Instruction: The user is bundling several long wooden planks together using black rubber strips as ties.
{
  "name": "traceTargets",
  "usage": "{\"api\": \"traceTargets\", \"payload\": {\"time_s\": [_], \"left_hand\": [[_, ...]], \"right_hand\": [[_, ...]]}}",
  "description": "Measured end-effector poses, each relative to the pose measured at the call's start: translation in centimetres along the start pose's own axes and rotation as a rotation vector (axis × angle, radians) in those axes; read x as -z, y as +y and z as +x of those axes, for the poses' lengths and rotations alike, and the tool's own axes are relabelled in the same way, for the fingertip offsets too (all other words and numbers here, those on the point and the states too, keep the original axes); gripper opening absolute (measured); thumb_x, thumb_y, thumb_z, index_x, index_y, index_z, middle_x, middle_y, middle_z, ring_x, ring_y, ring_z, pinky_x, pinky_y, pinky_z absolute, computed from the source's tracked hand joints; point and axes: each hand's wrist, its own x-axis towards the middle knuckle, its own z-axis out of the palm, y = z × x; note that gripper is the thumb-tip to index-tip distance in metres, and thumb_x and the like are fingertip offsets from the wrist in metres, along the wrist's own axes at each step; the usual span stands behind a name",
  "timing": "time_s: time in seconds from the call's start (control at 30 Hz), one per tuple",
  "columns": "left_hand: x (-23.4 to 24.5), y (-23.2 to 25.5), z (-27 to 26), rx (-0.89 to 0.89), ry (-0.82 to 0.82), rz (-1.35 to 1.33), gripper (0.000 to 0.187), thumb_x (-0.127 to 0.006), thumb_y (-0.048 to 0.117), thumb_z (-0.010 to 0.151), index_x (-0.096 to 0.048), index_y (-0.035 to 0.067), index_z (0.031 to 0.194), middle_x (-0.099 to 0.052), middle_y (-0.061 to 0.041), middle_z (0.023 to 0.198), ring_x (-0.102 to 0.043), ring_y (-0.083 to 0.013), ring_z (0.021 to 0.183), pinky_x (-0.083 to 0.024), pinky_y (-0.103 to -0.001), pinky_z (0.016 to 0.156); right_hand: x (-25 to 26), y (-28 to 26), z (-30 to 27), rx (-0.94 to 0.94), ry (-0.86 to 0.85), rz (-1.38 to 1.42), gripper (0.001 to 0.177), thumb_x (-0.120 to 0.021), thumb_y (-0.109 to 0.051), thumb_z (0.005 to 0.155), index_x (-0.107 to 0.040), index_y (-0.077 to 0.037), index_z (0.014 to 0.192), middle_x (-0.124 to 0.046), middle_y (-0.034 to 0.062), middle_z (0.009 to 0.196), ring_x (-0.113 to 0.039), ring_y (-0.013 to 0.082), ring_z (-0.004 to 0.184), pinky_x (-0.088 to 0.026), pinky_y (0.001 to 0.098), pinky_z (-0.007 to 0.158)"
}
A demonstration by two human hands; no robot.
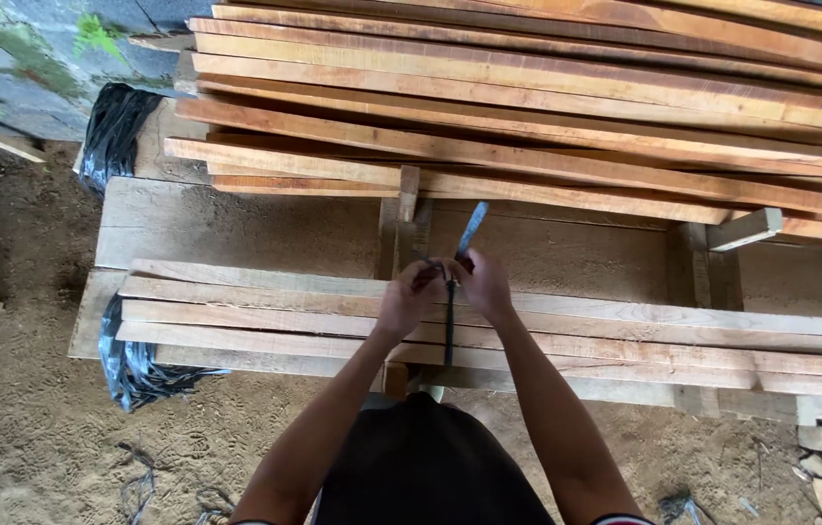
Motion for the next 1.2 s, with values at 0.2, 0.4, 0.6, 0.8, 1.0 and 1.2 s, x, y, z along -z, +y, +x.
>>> {"api": "traceTargets", "payload": {"time_s": [0.2, 0.4, 0.6, 0.8, 1.0, 1.2], "left_hand": [[0.6, -0.1, 0.5, -0.027, -0.096, 0.204, 0.032, -0.062, 0.021, 0.105, -0.064, -0.005, 0.124, -0.070, -0.028, 0.110, -0.069, -0.0459, 0.105, -0.058, -0.057, 0.088], [0.1, -2.3, 0.7, -0.115, 0.012, 0.139, 0.028, -0.056, 0.027, 0.110, -0.067, 0.002, 0.114, -0.072, -0.025, 0.093, -0.075, -0.0377, 0.085, -0.059, -0.044, 0.068], [-0.1, -1.8, 0.8, -0.020, 0.031, 0.102, 0.020, -0.055, 0.019, 0.107, -0.062, 0.002, 0.109, -0.074, -0.017, 0.084, -0.074, -0.0191, 0.075, -0.061, -0.033, 0.069], [0.0, -3.0, 0.6, -0.066, -0.010, 0.146, 0.020, -0.058, 0.021, 0.107, -0.067, 0.004, 0.111, -0.073, -0.021, 0.083, -0.075, -0.0310, 0.078, -0.058, -0.045, 0.067], [-0.6, -1.8, -0.6, -0.210, -0.030, 0.128, 0.016, -0.060, 0.024, 0.107, -0.070, 0.011, 0.108, -0.073, -0.020, 0.088, -0.073, -0.0285, 0.089, -0.055, -0.046, 0.076], [0.1, 1.6, -3.8, -0.109, -0.239, 0.077, 0.023, -0.062, 0.015, 0.104, -0.071, -0.001, 0.089, -0.075, -0.018, 0.082, -0.067, -0.0229, 0.083, -0.054, -0.045, 0.081]], "right_hand": [[0.0, 0.6, -0.2, -0.091, 0.000, 0.066, 0.050, -0.080, -0.055, 0.091, -0.064, -0.009, 0.081, -0.069, 0.0107, 0.064, -0.070, 0.0231, 0.066, -0.053, 0.0368, 0.068], [1.5, 0.2, -0.8, -0.125, -0.088, 0.334, 0.037, -0.079, -0.044, 0.097, -0.069, -0.011, 0.083, -0.074, 0.0079, 0.072, -0.073, 0.0166, 0.070, -0.058, 0.0322, 0.070], [3.5, -1.1, -1.6, -0.241, -0.164, 0.618, 0.027, -0.085, -0.021, 0.089, -0.071, 0.001, 0.095, -0.072, 0.0145, 0.084, -0.071, 0.0207, 0.081, -0.061, 0.0340, 0.080], [2.4, -0.1, 0.6, -0.148, -0.175, 0.340, 0.026, -0.080, -0.022, 0.094, -0.071, 0.001, 0.087, -0.070, 0.0150, 0.071, -0.070, 0.0213, 0.065, -0.060, 0.0344, 0.066], [1.0, 0.6, 1.4, -0.163, -0.174, 0.295, 0.023, -0.072, -0.017, 0.097, -0.066, -0.003, 0.080, -0.065, 0.0118, 0.063, -0.065, 0.0200, 0.057, -0.056, 0.0354, 0.061], [0.9, 1.3, 1.5, -0.110, -0.097, 0.339, 0.029, -0.080, -0.023, 0.094, -0.067, -0.001, 0.080, -0.068, 0.0139, 0.063, -0.066, 0.0173, 0.055, -0.054, 0.0306, 0.061]]}}
